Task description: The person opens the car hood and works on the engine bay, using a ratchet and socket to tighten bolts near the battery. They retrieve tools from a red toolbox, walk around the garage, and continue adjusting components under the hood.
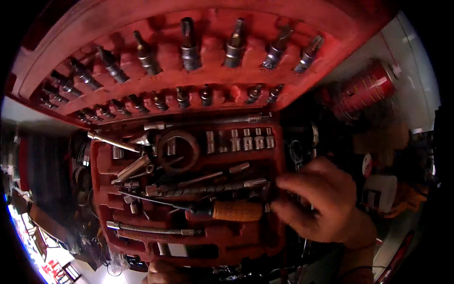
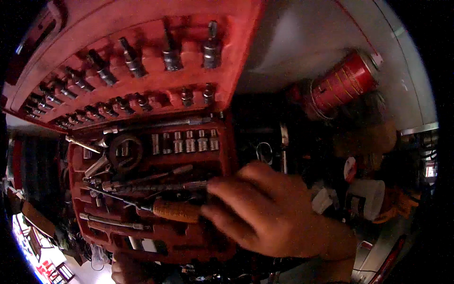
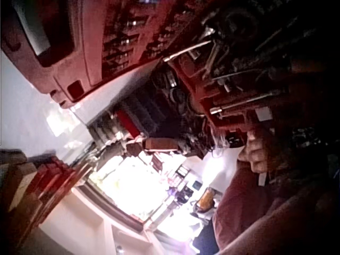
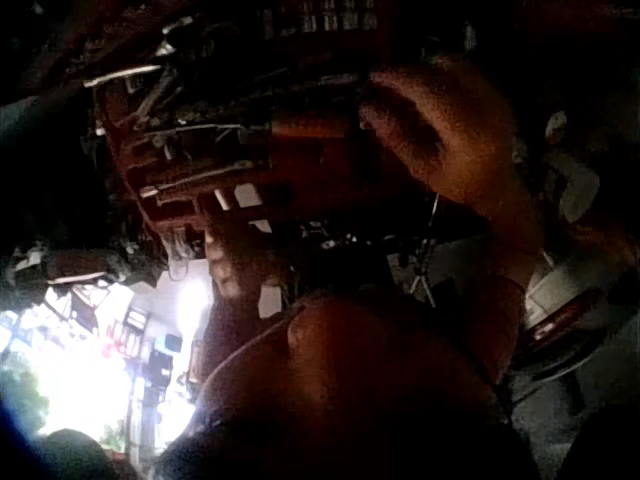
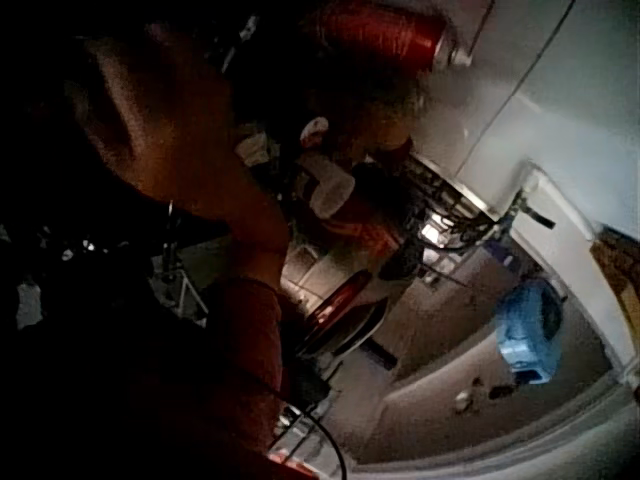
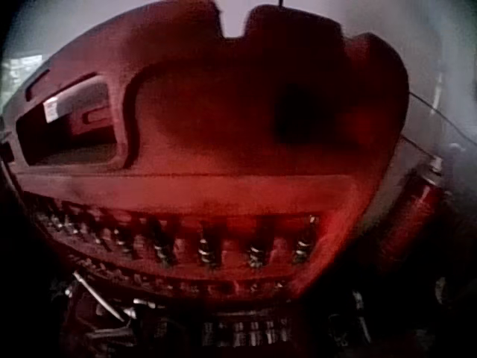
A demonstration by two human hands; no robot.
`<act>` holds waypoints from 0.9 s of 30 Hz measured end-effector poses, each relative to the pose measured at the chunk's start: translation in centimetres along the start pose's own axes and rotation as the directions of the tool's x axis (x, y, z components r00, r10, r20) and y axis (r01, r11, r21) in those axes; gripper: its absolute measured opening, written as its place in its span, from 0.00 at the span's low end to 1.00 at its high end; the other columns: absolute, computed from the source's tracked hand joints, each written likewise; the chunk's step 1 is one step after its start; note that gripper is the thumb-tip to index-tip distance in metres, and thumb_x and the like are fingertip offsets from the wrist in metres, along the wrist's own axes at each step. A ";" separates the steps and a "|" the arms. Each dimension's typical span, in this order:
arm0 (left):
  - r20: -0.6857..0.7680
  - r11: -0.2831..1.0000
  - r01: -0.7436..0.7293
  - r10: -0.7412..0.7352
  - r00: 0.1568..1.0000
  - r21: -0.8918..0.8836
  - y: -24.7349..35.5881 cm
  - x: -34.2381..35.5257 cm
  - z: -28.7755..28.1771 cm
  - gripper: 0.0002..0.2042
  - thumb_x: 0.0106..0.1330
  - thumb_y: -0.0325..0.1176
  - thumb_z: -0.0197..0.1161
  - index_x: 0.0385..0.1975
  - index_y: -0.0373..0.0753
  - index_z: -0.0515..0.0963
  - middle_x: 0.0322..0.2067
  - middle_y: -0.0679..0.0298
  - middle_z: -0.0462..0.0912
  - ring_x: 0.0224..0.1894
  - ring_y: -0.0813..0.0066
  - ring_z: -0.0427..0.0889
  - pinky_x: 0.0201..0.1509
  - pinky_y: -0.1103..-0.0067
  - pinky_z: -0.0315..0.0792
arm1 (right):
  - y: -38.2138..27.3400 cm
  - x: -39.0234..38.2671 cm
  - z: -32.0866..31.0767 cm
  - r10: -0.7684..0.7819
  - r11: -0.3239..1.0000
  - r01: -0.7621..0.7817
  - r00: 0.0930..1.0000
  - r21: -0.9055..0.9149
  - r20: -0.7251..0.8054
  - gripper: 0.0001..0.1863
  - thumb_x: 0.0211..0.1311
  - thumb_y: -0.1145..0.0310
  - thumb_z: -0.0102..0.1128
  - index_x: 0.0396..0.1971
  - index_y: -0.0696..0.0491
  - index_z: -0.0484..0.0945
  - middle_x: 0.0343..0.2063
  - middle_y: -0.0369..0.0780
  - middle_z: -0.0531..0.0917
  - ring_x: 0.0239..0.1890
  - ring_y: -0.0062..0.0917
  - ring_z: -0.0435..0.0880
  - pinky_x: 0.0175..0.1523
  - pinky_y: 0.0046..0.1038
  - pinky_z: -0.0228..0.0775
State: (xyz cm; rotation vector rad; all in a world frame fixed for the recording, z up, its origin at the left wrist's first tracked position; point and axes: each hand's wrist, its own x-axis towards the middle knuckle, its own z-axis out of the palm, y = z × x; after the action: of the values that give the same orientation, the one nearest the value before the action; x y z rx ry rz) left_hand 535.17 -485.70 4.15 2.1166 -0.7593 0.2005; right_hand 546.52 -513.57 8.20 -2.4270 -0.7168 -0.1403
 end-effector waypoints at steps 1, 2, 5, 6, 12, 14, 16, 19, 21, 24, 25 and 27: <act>-0.004 1.000 0.013 -0.013 1.000 0.000 0.2 0.1 0.0 0.17 0.70 0.43 0.43 0.16 0.48 0.64 0.16 0.73 0.69 0.20 0.74 0.74 0.26 0.76 0.71 | -0.8 0.4 -0.4 -0.010 1.000 0.011 0.998 -0.012 0.056 0.15 0.47 0.65 0.72 0.33 0.56 0.80 0.28 0.40 0.77 0.22 0.27 0.77 0.25 0.26 0.69; 0.005 1.000 0.003 -0.003 1.000 -0.012 0.1 0.1 0.1 0.15 0.68 0.41 0.45 0.17 0.47 0.65 0.17 0.72 0.69 0.21 0.74 0.74 0.26 0.76 0.71 | -1.1 0.5 -0.3 -0.012 0.999 0.015 0.993 -0.028 0.115 0.18 0.46 0.63 0.72 0.35 0.56 0.79 0.29 0.40 0.76 0.23 0.27 0.77 0.25 0.26 0.69; -0.044 1.000 0.016 -0.016 0.999 -0.005 0.4 0.4 -0.2 0.10 0.62 0.38 0.50 0.19 0.44 0.67 0.18 0.69 0.71 0.22 0.72 0.74 0.27 0.76 0.70 | -2.2 1.2 0.3 -0.022 0.997 0.043 0.952 -0.064 0.306 0.24 0.44 0.58 0.74 0.39 0.56 0.78 0.34 0.41 0.73 0.25 0.29 0.78 0.26 0.28 0.71; -0.063 1.000 0.022 -0.021 0.998 0.005 0.6 0.4 -0.5 0.09 0.60 0.36 0.52 0.19 0.43 0.68 0.19 0.69 0.71 0.22 0.72 0.74 0.27 0.76 0.69 | -2.5 1.0 0.4 0.034 0.992 0.010 0.933 -0.122 0.358 0.25 0.45 0.60 0.72 0.41 0.56 0.76 0.34 0.41 0.72 0.28 0.31 0.78 0.29 0.30 0.73; -0.452 0.952 0.239 -0.131 0.882 0.191 1.8 1.4 -2.9 0.05 0.48 0.29 0.63 0.23 0.39 0.73 0.22 0.63 0.74 0.25 0.69 0.75 0.28 0.76 0.67 | -1.3 1.6 -1.9 -0.027 0.986 0.048 0.991 -0.162 0.129 0.22 0.56 0.59 0.64 0.45 0.58 0.75 0.39 0.43 0.75 0.36 0.34 0.77 0.38 0.33 0.72; -0.522 0.913 0.333 -0.169 0.836 0.236 0.8 3.4 -3.6 0.08 0.44 0.26 0.66 0.24 0.37 0.75 0.23 0.62 0.75 0.26 0.68 0.75 0.28 0.76 0.66 | -0.6 0.5 -2.9 0.091 0.985 -0.089 0.996 -0.145 0.006 0.23 0.58 0.57 0.62 0.46 0.59 0.74 0.39 0.44 0.77 0.36 0.33 0.77 0.40 0.33 0.71; -0.482 0.885 0.372 -0.206 0.852 0.279 0.2 6.1 -3.3 0.11 0.41 0.24 0.70 0.25 0.35 0.76 0.24 0.60 0.76 0.27 0.68 0.75 0.29 0.76 0.65 | -0.2 -1.7 -4.2 0.347 0.938 -0.347 0.937 0.013 -0.047 0.23 0.58 0.57 0.62 0.45 0.60 0.74 0.38 0.45 0.78 0.37 0.32 0.78 0.44 0.33 0.71; -0.320 0.818 0.394 -0.273 0.907 0.419 0.1 8.3 -4.1 0.13 0.41 0.24 0.70 0.29 0.35 0.79 0.28 0.60 0.77 0.30 0.65 0.76 0.31 0.75 0.69 | 0.3 -3.5 -5.0 0.507 0.832 -0.486 0.862 0.268 -0.010 0.24 0.58 0.55 0.61 0.45 0.60 0.74 0.39 0.45 0.80 0.39 0.32 0.79 0.48 0.31 0.71; -0.235 0.825 0.332 -0.248 0.940 0.457 -0.5 9.5 -3.7 0.14 0.41 0.24 0.70 0.31 0.35 0.80 0.29 0.60 0.78 0.31 0.63 0.77 0.33 0.74 0.71 | 1.0 -6.1 -5.1 0.559 0.798 -0.498 0.822 0.339 -0.110 0.26 0.57 0.54 0.62 0.47 0.59 0.73 0.40 0.44 0.79 0.40 0.34 0.79 0.50 0.32 0.70; 0.001 0.853 0.178 -0.204 0.979 0.490 -0.6 11.9 -3.0 0.14 0.43 0.22 0.65 0.33 0.34 0.79 0.35 0.57 0.78 0.38 0.59 0.77 0.41 0.70 0.72 | 4.2 -11.1 -6.7 0.355 0.935 -0.334 0.874 0.121 -0.331 0.29 0.59 0.51 0.59 0.51 0.59 0.70 0.43 0.44 0.76 0.44 0.32 0.76 0.42 0.31 0.70; 0.066 0.860 0.136 -0.193 0.979 0.492 -0.8 12.5 -2.6 0.15 0.43 0.22 0.64 0.34 0.34 0.79 0.37 0.56 0.78 0.41 0.58 0.77 0.44 0.68 0.73 | 4.7 -12.3 -7.5 0.358 0.925 -0.270 0.854 0.266 -0.378 0.30 0.60 0.50 0.58 0.53 0.59 0.67 0.45 0.44 0.74 0.45 0.33 0.76 0.41 0.32 0.71; 0.203 0.832 0.034 -0.175 0.963 0.554 -1.1 13.5 -2.4 0.14 0.46 0.25 0.63 0.36 0.35 0.79 0.38 0.54 0.77 0.42 0.54 0.76 0.45 0.65 0.72 | 4.5 -13.3 -9.1 0.497 0.679 -0.054 0.767 0.732 -0.405 0.35 0.60 0.50 0.57 0.58 0.59 0.60 0.49 0.45 0.71 0.48 0.37 0.75 0.44 0.36 0.72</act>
State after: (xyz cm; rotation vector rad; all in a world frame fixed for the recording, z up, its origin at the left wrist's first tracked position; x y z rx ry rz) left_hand 546.98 -489.41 10.20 2.7656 -0.7889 0.0996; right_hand 538.23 -527.96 9.82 -1.5865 -0.0384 -0.3917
